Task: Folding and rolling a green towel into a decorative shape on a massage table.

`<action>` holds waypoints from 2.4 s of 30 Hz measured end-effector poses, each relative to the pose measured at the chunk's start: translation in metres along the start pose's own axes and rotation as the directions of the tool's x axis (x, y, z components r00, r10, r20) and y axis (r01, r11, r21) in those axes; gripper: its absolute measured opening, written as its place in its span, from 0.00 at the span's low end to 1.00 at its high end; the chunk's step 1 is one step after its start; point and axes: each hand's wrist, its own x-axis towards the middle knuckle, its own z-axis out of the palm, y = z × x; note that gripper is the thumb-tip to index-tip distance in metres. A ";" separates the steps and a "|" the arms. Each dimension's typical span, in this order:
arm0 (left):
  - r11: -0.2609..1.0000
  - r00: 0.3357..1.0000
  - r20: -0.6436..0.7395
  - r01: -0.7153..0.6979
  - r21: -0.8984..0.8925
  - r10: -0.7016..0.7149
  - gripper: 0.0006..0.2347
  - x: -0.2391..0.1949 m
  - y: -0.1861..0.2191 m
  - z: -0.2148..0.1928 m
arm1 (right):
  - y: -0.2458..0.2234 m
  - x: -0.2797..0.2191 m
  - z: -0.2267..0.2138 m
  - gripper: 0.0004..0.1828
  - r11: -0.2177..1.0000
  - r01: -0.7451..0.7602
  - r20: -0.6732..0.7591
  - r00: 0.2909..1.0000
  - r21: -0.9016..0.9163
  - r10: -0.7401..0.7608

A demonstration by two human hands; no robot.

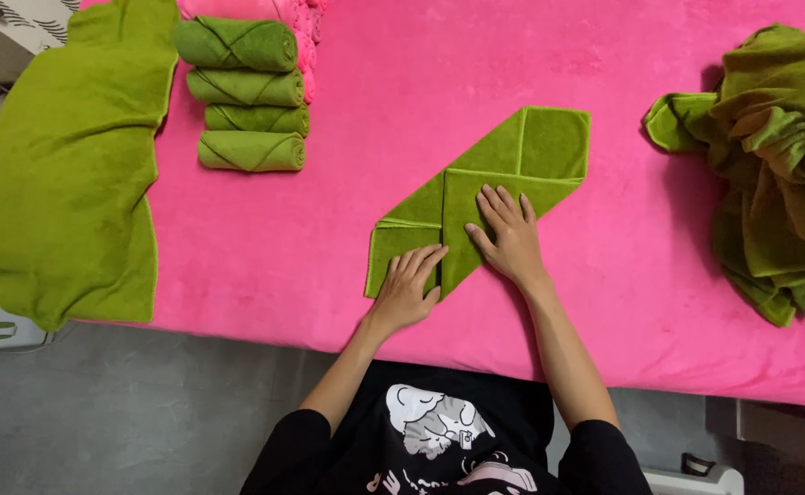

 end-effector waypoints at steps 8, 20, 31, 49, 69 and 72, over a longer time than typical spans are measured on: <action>0.999 0.991 0.129 0.027 -0.023 -0.023 0.30 -0.002 0.009 -0.015 | 0.002 0.002 -0.001 0.32 1.000 -0.004 0.018 1.000 0.005 0.004; 0.960 0.902 -0.381 -0.106 0.261 0.203 0.29 0.060 0.048 0.062 | 0.037 0.007 -0.011 0.25 0.977 -0.041 -0.077 0.995 0.211 0.059; 0.944 0.995 -0.099 0.011 0.329 0.023 0.36 0.093 0.038 0.056 | 0.057 0.004 -0.032 0.32 0.944 -0.322 0.033 0.945 -0.074 0.325; 0.924 0.962 -0.274 0.101 0.369 0.004 0.27 0.130 0.005 0.062 | 0.041 0.009 -0.043 0.44 0.926 -0.346 0.156 0.917 -0.153 0.368; 0.937 0.995 -0.051 0.103 0.335 -0.091 0.28 0.124 0.005 0.033 | 0.046 0.010 -0.040 0.44 0.916 -0.354 0.215 0.895 -0.188 0.390; 0.929 0.992 -0.093 0.108 0.355 -0.079 0.26 0.136 -0.017 0.033 | 0.045 0.009 -0.041 0.43 0.919 -0.340 0.219 0.899 -0.199 0.380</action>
